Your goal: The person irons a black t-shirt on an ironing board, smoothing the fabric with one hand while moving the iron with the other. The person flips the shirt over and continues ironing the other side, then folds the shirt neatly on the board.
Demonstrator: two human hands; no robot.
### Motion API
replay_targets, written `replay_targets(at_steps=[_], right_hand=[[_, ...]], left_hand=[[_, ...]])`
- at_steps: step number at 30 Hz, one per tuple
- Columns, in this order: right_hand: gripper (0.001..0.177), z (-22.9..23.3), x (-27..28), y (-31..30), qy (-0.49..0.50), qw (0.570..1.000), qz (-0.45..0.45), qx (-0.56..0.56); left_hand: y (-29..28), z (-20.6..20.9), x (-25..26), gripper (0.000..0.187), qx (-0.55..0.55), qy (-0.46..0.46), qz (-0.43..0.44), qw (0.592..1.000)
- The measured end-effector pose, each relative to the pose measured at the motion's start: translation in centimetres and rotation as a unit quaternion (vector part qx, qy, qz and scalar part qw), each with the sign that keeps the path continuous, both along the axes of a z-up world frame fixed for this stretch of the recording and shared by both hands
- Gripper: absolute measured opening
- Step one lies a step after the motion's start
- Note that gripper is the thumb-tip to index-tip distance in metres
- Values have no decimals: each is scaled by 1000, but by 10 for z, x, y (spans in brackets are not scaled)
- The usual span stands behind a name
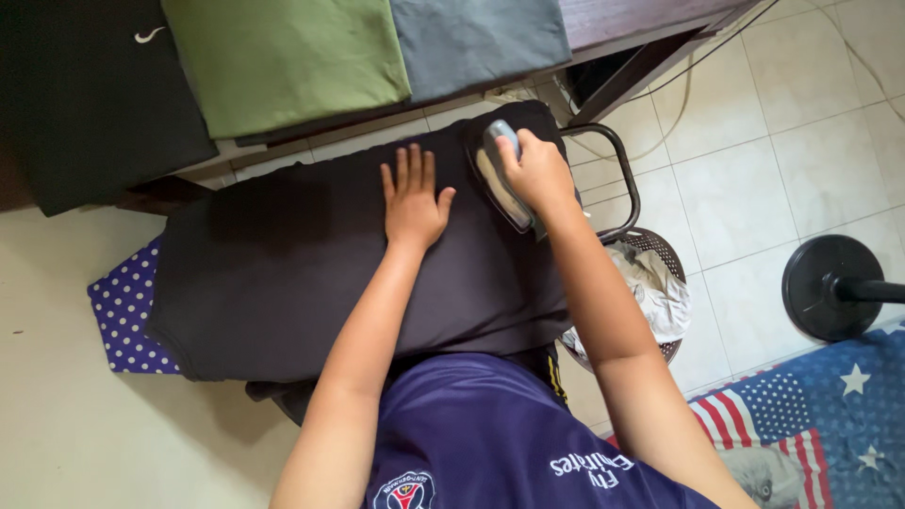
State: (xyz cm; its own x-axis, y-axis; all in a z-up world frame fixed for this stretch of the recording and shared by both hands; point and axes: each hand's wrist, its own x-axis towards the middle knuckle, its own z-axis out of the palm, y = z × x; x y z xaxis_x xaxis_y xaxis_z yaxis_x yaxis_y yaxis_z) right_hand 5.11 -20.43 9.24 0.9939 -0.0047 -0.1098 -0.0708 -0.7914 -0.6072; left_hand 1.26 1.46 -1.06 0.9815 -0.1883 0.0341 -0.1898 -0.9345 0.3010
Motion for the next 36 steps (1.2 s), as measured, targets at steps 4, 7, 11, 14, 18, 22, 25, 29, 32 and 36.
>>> replay_targets(at_steps=[4,7,11,14,18,22,25,29,32,36], right_hand=[[43,8,12,5,54,996,73,1],[48,5,23,11,23,1000,5,-20],[44,3,21,6,38,998,49,4],[47,-8,26,-10,65,997,31,12],[51,-28,28,-46,-19,997,-74,-2],[50,-14,-3,-73,86,996,37,12],[51,-9,-12,-79,52,997,-46,43],[52,-22,-10,-77,-3,991,-135,7],[51,-31,-1,-76,65,997,-44,10],[52,-40,11,-63,-23,989,-145,1]], left_hand=[[-2,7,1,82,-6,1,-18,1000],[-4,13,3,85,16,20,-17,1000],[-6,17,3,87,42,20,-15,999],[-6,19,5,87,57,20,-21,998],[-8,21,7,84,79,38,-42,995],[-16,26,12,89,91,77,-30,992],[-33,20,13,94,98,69,-22,993],[-64,10,15,96,50,39,-63,996],[-82,11,15,94,34,48,-67,996],[-83,15,12,91,18,45,-58,997]])
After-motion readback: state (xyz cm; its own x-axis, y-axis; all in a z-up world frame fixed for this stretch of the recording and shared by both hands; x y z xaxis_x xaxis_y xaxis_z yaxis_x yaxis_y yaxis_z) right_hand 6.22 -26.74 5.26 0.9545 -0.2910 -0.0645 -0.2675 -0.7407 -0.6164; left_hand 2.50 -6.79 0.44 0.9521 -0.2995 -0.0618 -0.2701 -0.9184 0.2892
